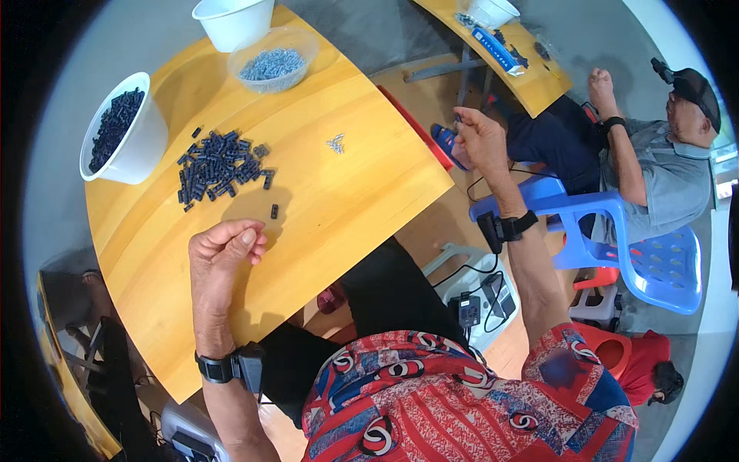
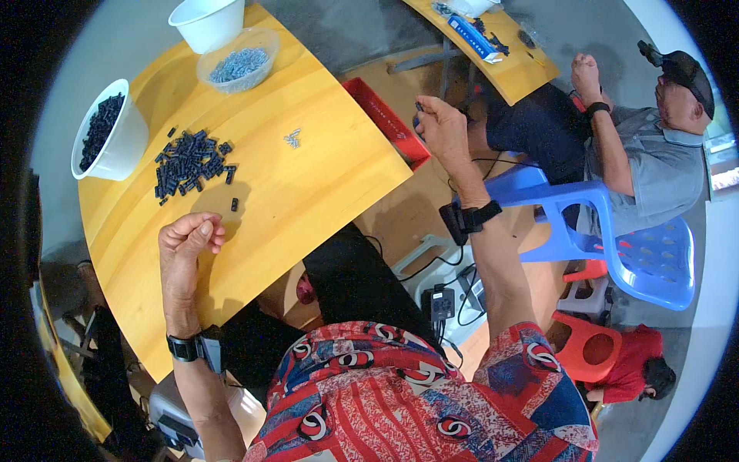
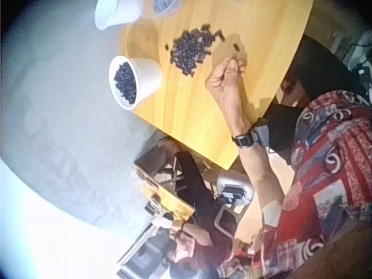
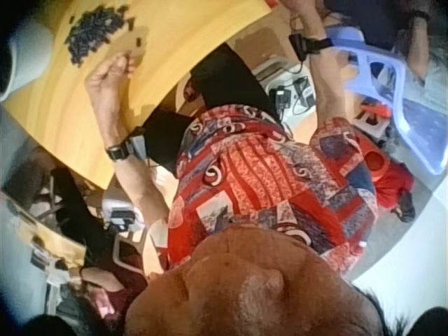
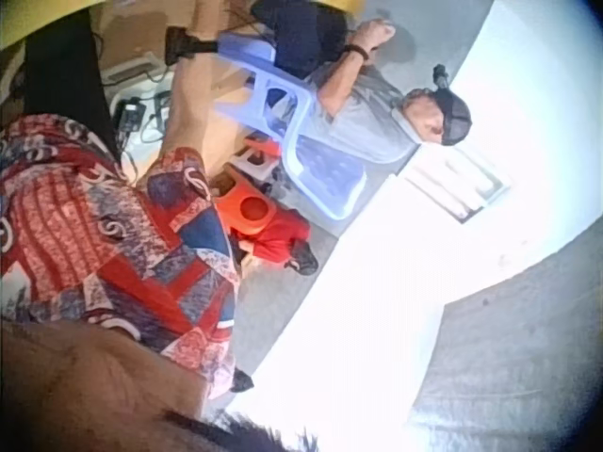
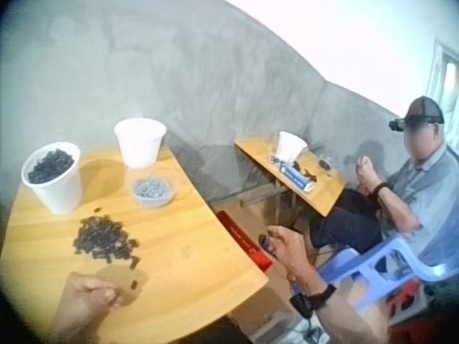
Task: The recorder is manually assembling small plastic components, specifically inserting small metal pins or springs into blue plastic housings.
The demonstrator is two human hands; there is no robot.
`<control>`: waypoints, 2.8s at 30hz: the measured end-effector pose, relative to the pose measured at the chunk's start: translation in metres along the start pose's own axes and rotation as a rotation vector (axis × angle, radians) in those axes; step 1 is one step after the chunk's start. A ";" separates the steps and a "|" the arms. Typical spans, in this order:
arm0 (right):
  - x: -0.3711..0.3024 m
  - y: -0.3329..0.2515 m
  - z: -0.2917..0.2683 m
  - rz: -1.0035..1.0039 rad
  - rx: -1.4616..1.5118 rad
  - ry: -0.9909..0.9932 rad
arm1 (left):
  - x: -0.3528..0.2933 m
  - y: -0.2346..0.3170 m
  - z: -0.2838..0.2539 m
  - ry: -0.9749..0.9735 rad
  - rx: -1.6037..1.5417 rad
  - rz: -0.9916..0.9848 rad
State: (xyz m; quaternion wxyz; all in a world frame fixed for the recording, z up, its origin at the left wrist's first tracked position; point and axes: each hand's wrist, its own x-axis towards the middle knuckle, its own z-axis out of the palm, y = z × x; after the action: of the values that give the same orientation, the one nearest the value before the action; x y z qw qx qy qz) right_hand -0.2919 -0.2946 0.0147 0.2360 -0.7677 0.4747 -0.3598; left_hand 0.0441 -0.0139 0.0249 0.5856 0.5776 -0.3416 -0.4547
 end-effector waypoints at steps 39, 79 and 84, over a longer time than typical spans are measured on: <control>-0.008 -0.136 0.092 -0.514 -0.204 -0.329 | 0.011 -0.015 -0.007 0.174 -0.025 0.071; -0.013 -0.138 0.127 -0.531 -0.057 -0.385 | 0.022 -0.023 0.004 0.175 0.299 0.192; -0.014 -0.137 0.128 -0.389 0.001 -0.419 | 0.025 -0.021 0.007 0.208 0.348 0.164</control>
State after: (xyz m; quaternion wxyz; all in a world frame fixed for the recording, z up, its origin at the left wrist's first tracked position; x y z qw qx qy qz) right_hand -0.1201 -0.2194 0.0263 0.2558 -0.9018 0.2595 -0.2322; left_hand 0.0436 -0.0381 0.0019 0.5444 0.6839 -0.3986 -0.2776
